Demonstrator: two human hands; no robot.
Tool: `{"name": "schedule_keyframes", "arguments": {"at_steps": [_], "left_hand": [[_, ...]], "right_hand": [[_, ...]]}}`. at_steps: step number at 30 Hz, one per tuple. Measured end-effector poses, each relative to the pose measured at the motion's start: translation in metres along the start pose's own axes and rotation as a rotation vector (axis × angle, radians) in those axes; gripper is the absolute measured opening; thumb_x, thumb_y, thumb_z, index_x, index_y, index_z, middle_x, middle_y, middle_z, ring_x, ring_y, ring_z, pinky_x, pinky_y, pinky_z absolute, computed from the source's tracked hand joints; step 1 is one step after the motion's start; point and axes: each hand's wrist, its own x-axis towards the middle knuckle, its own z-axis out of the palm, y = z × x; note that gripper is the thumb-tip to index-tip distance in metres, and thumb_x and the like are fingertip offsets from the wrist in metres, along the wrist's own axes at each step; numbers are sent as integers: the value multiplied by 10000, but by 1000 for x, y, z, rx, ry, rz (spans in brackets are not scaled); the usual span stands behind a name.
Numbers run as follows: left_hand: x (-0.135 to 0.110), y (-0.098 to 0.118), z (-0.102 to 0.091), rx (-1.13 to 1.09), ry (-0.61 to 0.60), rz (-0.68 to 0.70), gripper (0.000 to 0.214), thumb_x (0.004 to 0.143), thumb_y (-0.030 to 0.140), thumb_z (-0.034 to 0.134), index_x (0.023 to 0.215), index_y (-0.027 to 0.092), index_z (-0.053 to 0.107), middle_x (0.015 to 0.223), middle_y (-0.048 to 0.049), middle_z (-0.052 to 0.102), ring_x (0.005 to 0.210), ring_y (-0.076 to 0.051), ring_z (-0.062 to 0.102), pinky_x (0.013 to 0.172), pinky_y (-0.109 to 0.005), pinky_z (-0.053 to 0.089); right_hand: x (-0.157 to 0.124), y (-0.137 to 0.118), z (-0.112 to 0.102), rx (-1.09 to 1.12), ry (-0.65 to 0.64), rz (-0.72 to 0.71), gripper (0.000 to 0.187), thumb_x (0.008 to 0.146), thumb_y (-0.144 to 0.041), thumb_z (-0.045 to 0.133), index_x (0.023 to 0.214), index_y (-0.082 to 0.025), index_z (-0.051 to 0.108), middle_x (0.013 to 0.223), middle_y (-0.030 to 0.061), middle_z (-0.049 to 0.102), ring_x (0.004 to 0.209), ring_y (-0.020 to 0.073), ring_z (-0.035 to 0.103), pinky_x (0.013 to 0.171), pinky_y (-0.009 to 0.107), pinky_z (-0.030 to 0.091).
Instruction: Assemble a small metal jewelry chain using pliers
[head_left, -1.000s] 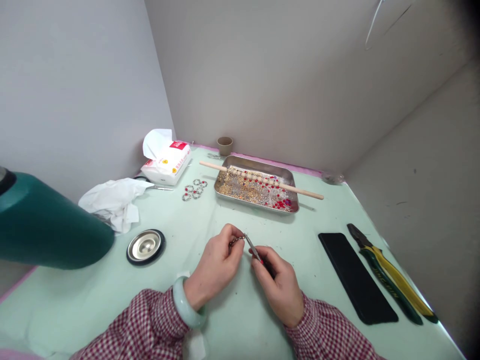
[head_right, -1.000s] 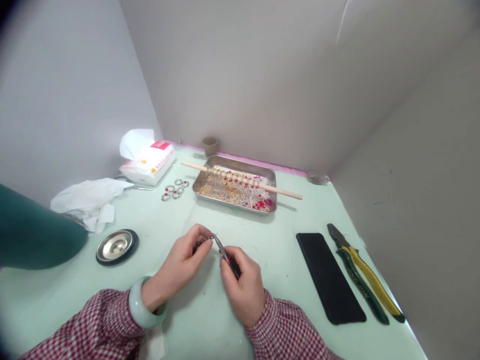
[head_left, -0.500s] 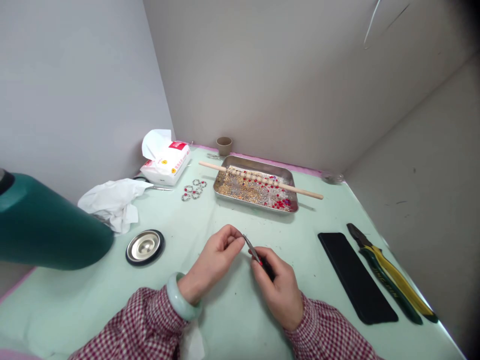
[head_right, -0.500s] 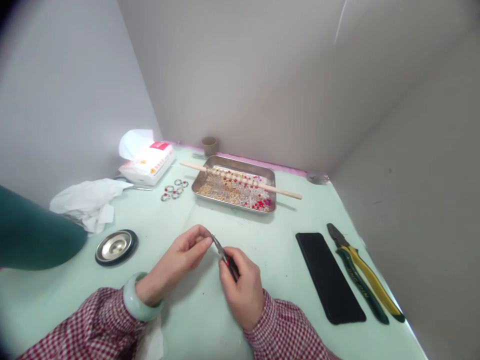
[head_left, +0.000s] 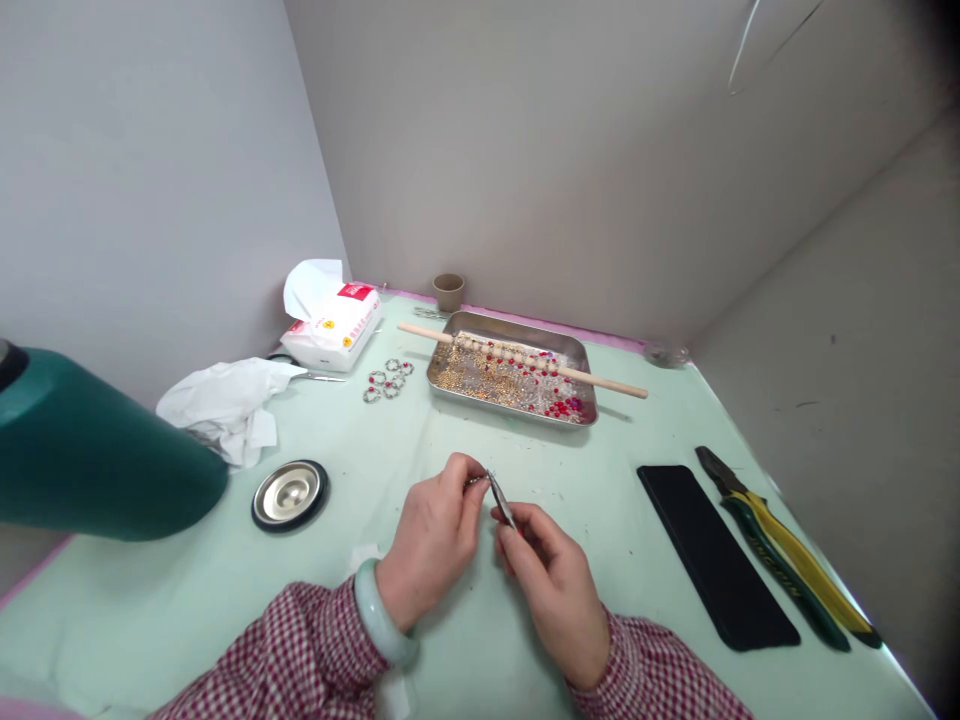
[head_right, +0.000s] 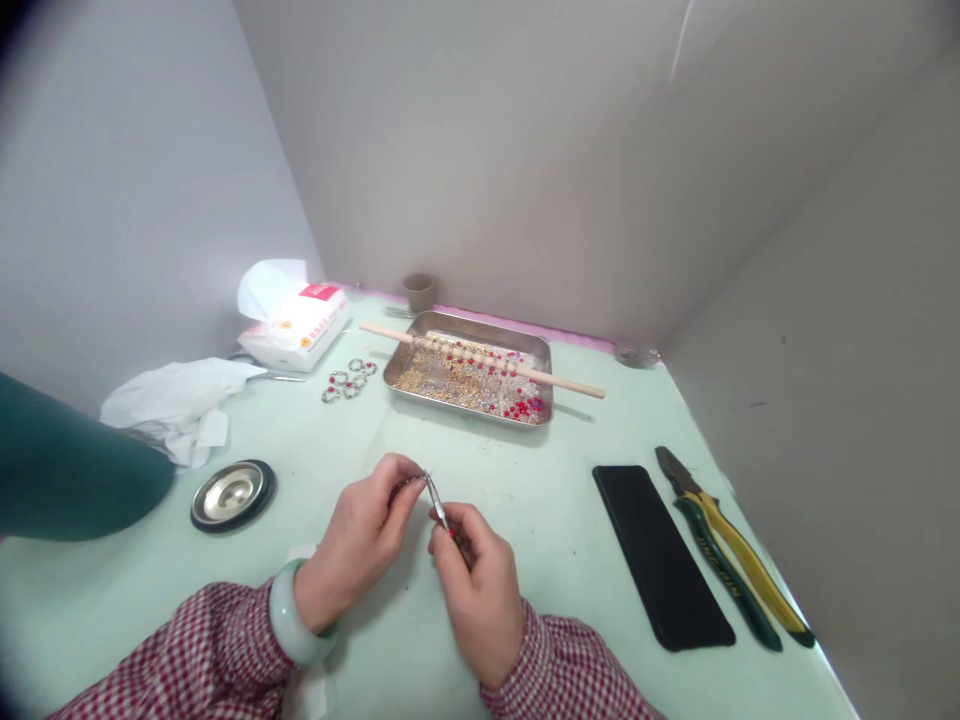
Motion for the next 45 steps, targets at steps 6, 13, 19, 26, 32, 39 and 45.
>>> {"name": "schedule_keyframes", "arguments": {"at_steps": [6, 13, 19, 26, 32, 39, 45], "left_hand": [[2, 0, -3, -73, -8, -1, 142, 914, 241, 376, 856, 192, 495, 742, -8, 571, 673, -147, 520, 653, -271, 365], [13, 0, -8, -721, -136, -301, 138, 847, 306, 506, 793, 187, 459, 552, 72, 354, 480, -73, 298, 459, -200, 260], [13, 0, -9, -1102, -275, -496, 191, 829, 338, 551, 827, 214, 405, 503, 109, 185, 435, -58, 96, 399, -190, 87], [12, -1, -7, -1106, -288, -501, 190, 835, 332, 556, 830, 209, 411, 507, 107, 188, 434, -54, 104, 396, -193, 88], [12, 2, -8, -1040, -276, -474, 170, 845, 331, 533, 843, 203, 421, 507, 105, 195, 436, -58, 129, 404, -193, 113], [15, 3, -7, -646, -136, -304, 144, 837, 317, 505, 797, 181, 475, 565, 66, 373, 498, -82, 331, 481, -208, 281], [14, -3, -9, -308, -91, -96, 134, 874, 274, 433, 828, 186, 524, 735, 4, 545, 721, -145, 497, 657, -255, 367]], "right_hand": [[1, -2, -2, -35, 17, -21, 206, 871, -346, 491, 943, -169, 566, 717, 14, 565, 611, 126, 493, 565, 222, 431], [8, 3, -12, -36, 49, -10, 240, 873, -368, 486, 985, -171, 564, 754, 19, 576, 635, 135, 507, 587, 236, 444], [6, 5, -10, -72, 23, -89, 194, 883, -321, 486, 986, -177, 566, 810, 31, 600, 725, 150, 551, 666, 254, 461], [5, 3, -8, -110, -3, -111, 200, 892, -291, 475, 1024, -176, 571, 786, 11, 576, 722, 139, 548, 669, 236, 454], [5, 4, -7, -149, 8, -138, 200, 886, -273, 477, 1025, -171, 580, 775, 16, 574, 715, 141, 548, 661, 233, 458], [8, 3, -11, -271, 33, -187, 165, 878, -257, 468, 968, -176, 580, 754, 19, 592, 663, 142, 551, 618, 239, 453], [14, 2, -27, -457, 16, -369, 157, 865, -207, 470, 984, -177, 568, 795, 41, 600, 690, 159, 555, 640, 277, 448]]}}
